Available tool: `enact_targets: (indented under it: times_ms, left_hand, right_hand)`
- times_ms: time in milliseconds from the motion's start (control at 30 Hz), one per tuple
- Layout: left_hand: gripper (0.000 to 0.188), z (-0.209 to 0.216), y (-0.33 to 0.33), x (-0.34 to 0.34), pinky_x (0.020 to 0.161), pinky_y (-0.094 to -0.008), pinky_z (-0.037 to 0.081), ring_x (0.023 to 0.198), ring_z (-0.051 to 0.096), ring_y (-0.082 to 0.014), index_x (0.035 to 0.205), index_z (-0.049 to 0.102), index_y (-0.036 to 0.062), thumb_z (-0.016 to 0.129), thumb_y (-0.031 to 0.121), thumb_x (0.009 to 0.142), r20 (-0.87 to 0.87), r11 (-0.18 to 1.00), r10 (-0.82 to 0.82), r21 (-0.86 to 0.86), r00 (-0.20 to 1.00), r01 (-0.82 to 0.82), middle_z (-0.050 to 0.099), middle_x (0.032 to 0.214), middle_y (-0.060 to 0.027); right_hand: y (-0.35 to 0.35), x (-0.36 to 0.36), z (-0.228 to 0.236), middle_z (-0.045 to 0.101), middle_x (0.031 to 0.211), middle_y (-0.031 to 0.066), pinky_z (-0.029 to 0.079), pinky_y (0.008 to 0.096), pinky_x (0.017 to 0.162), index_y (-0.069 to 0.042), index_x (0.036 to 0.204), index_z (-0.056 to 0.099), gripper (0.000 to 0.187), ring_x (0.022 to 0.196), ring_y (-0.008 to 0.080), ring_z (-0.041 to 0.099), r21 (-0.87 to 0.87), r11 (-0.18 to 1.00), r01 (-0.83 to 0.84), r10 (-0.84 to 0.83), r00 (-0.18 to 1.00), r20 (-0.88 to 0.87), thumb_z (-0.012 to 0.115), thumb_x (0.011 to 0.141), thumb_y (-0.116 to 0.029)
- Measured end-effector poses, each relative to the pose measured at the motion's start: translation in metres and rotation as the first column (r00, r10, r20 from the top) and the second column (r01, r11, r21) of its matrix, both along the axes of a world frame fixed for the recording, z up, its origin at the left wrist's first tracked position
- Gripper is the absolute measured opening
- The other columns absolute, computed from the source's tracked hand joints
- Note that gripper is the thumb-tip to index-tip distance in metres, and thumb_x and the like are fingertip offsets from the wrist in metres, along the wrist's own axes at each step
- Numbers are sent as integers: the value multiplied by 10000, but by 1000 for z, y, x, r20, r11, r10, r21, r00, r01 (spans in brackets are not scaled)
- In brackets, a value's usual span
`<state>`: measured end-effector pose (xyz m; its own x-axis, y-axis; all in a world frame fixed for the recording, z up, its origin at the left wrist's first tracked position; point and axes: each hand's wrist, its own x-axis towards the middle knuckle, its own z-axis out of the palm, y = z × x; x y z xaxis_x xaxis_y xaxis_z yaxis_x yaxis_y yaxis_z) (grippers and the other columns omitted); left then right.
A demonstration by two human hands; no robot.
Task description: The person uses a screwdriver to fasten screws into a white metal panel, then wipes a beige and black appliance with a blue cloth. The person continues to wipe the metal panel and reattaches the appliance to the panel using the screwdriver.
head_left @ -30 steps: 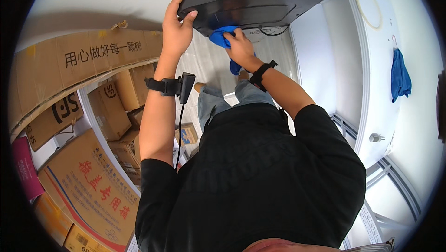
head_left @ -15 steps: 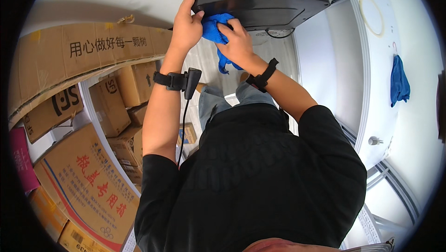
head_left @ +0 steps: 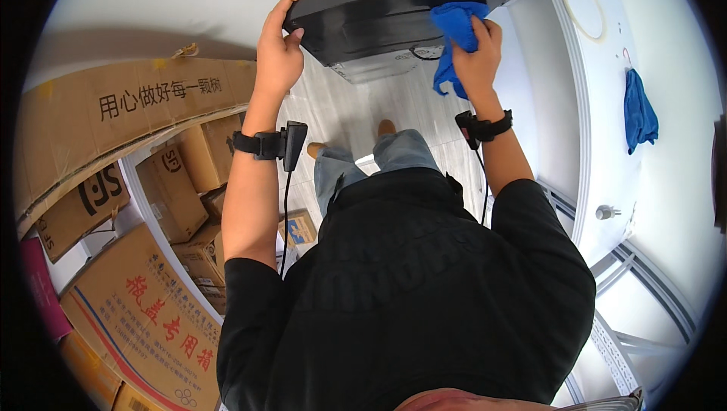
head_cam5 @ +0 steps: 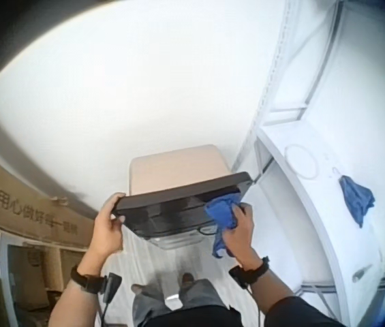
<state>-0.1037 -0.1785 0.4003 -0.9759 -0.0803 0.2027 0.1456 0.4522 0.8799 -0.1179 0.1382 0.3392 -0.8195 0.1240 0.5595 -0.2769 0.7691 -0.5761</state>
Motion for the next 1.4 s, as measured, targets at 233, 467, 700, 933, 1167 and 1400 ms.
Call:
enact_targets:
  times_ms: [233, 467, 700, 933, 1167, 1400]
  left_hand:
    - [582, -3, 5, 1, 874, -319, 509, 1116, 562, -244, 1298, 529, 100, 479, -215, 811, -53, 1000, 18, -13, 998, -19, 558, 1242, -113]
    - [598, -3, 7, 4, 881, -312, 517, 1118, 566, -252, 1314, 517, 105, 482, -213, 808, -58, 999, 13, -35, 998, -15, 556, 1236, -120]
    - [608, 18, 1, 16, 940, -362, 478, 1197, 549, -248, 1392, 471, 103, 613, -75, 828, -59, 992, 15, -122, 998, -22, 557, 1318, -125]
    - [371, 143, -16, 93, 866, -419, 486, 1030, 617, -324, 1180, 595, 16, 664, 133, 835, -479, 906, -371, -375, 795, 197, 644, 1138, -173]
    - [293, 166, 21, 168, 709, -396, 492, 867, 613, -290, 1037, 633, 66, 667, 249, 811, -685, 871, -253, 146, 684, 469, 656, 1004, -143]
    - [367, 152, -86, 161, 706, -356, 500, 827, 632, -255, 1134, 625, 41, 666, 159, 789, -676, 801, -335, 163, 657, 576, 680, 962, -149]
  right_hand:
    - [1, 1, -69, 474, 1213, 239, 485, 469, 861, -58, 1241, 509, 587, 1025, 469, 540, 73, 997, -34, 29, 997, 68, 729, 699, -102]
    - [-47, 23, -129, 455, 1228, 217, 487, 512, 826, -99, 1232, 486, 587, 1036, 473, 539, 40, 988, -149, 124, 921, 370, 733, 700, -98]
    - [-119, 35, -93, 460, 1267, 188, 488, 504, 863, -95, 1278, 478, 609, 1076, 458, 541, -70, 911, -407, 390, 794, 467, 749, 734, -140]
    - [-100, 36, -80, 513, 1200, 191, 495, 487, 860, -61, 1198, 547, 547, 1052, 450, 557, -43, 892, -450, 433, 822, 371, 781, 713, -155]
    - [-97, 38, -15, 554, 1158, 200, 508, 419, 838, -31, 1124, 625, 503, 1000, 387, 596, 104, 769, -631, 599, 768, 227, 818, 674, -146]
    - [-148, 32, 109, 570, 1142, 198, 495, 393, 836, -14, 1111, 641, 512, 987, 360, 597, 186, 804, -564, 577, 816, -23, 838, 640, -62]
